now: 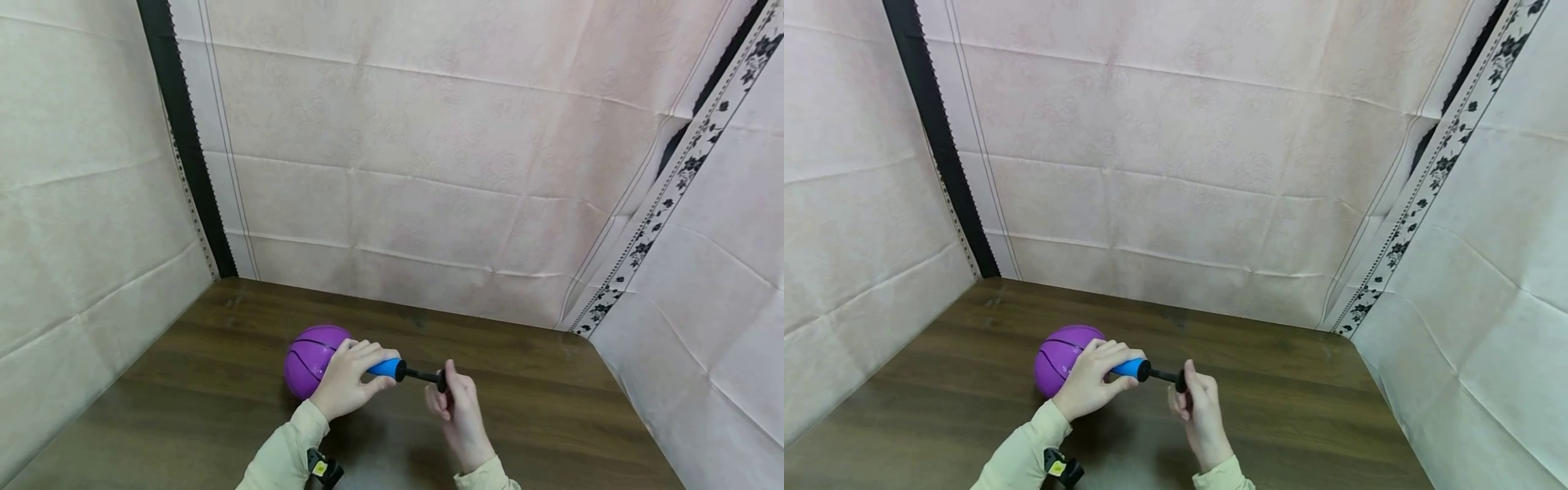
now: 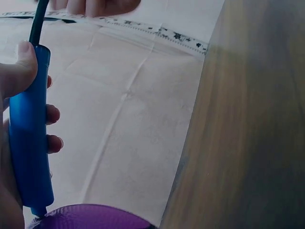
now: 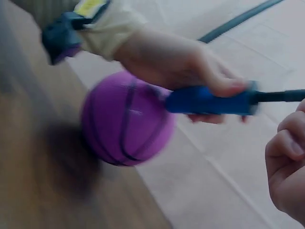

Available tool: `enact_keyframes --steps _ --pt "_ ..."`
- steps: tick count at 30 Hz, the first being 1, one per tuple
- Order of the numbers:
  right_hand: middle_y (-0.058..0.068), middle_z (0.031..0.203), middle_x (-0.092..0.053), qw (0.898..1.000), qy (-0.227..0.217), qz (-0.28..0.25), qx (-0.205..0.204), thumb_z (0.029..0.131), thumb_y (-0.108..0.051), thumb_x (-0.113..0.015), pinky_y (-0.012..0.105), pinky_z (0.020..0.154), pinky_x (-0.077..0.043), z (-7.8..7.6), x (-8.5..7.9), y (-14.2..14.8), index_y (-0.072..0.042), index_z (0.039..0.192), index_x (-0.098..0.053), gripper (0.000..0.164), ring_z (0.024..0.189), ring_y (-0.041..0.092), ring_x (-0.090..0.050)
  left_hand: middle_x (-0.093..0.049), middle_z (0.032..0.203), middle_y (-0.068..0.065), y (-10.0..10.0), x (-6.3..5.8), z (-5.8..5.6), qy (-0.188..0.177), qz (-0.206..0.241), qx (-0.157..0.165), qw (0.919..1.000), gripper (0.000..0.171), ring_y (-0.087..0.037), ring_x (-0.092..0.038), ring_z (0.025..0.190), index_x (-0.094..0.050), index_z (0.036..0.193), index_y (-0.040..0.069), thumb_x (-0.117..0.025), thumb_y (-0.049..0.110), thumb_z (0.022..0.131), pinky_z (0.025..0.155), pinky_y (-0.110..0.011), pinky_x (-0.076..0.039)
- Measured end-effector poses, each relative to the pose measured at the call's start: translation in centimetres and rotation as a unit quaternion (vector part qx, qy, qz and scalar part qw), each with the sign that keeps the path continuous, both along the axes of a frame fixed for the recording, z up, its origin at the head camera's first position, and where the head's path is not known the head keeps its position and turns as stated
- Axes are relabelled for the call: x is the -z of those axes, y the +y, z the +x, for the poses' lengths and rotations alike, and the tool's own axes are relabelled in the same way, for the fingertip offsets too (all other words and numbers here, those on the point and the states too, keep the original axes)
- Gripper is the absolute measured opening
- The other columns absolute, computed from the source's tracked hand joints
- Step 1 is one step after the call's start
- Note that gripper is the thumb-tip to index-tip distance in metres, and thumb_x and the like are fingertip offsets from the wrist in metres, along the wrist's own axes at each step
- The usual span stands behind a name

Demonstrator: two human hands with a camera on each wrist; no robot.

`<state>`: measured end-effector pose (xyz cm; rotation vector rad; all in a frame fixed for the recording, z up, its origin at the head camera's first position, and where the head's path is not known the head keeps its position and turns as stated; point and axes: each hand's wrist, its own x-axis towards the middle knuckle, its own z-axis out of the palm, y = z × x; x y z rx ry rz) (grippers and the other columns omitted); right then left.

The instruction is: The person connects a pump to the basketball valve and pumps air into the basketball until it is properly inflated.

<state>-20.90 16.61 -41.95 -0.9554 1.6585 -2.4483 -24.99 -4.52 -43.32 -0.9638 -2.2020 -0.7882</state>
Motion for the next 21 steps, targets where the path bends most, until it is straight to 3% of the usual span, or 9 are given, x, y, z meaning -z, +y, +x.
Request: enact_keyframes --steps 3,6,11,13,18,21 --pt "0.010 0.046 -0.022 0.999 0.038 0.029 0.016 0.109 -0.017 -0.019 0.034 0.041 -0.014 0.1 -0.7 1.0 -0.003 0.055 -0.031 0.056 0.040 0.024 -0.018 -0.067 0.106 0.012 -0.4 -0.1 -0.1 -0.029 0.004 0.010 0.9995 0.033 -0.007 -0.059 0.096 -0.063 0.117 0.028 -0.068 0.039 0.087 0.094 -0.043 -0.040" --pt "0.009 0.046 -0.026 0.991 0.028 0.116 0.064 0.108 -0.016 -0.029 0.028 0.040 -0.021 0.2 -1.2 1.6 -0.001 0.059 -0.035 0.051 0.040 0.019 -0.024 -0.066 0.109 0.011 -0.7 -0.2 -0.3 -0.054 0.005 0.022 0.9983 0.035 -0.009 -0.058 0.102 -0.062 0.120 0.029 -0.070 0.035 0.086 0.098 -0.048 -0.036" --pt "0.001 0.056 -0.044 0.956 -0.029 0.255 0.142 0.104 -0.025 -0.044 0.024 0.042 -0.032 0.6 -2.3 1.9 0.002 0.087 -0.052 0.033 0.044 0.005 -0.037 -0.065 0.111 0.012 -0.8 -0.3 -0.4 -0.063 0.003 0.013 0.9979 0.036 -0.010 -0.057 0.107 -0.060 0.122 0.033 -0.070 0.036 0.087 0.101 -0.050 -0.033" --pt "0.002 0.060 -0.048 0.946 -0.025 0.282 0.158 0.103 -0.026 -0.047 0.026 0.041 -0.036 0.6 -2.5 1.8 -0.001 0.100 -0.054 0.027 0.045 0.004 -0.039 -0.064 0.111 0.012 -0.8 -0.4 -0.3 -0.062 0.001 0.006 0.9981 0.037 -0.010 -0.057 0.107 -0.060 0.122 0.034 -0.069 0.038 0.087 0.101 -0.050 -0.033" --pt "0.005 0.063 -0.051 0.922 0.001 0.327 0.207 0.101 -0.026 -0.051 0.028 0.044 -0.043 0.8 -2.5 1.1 -0.009 0.104 -0.055 0.017 0.046 0.007 -0.045 -0.065 0.109 0.011 -0.5 -0.4 -0.1 -0.048 0.002 -0.017 0.9987 0.036 -0.011 -0.058 0.107 -0.061 0.121 0.031 -0.069 0.038 0.087 0.100 -0.050 -0.035" --pt "0.005 0.063 -0.051 0.913 -0.023 0.339 0.226 0.100 -0.031 -0.053 0.028 0.046 -0.044 0.8 -1.9 0.1 -0.013 0.109 -0.049 0.020 0.047 0.009 -0.047 -0.066 0.104 0.012 -0.2 -0.1 -0.1 -0.023 -0.002 -0.039 0.9990 0.036 -0.010 -0.058 0.102 -0.063 0.119 0.030 -0.071 0.037 0.085 0.097 -0.046 -0.037"
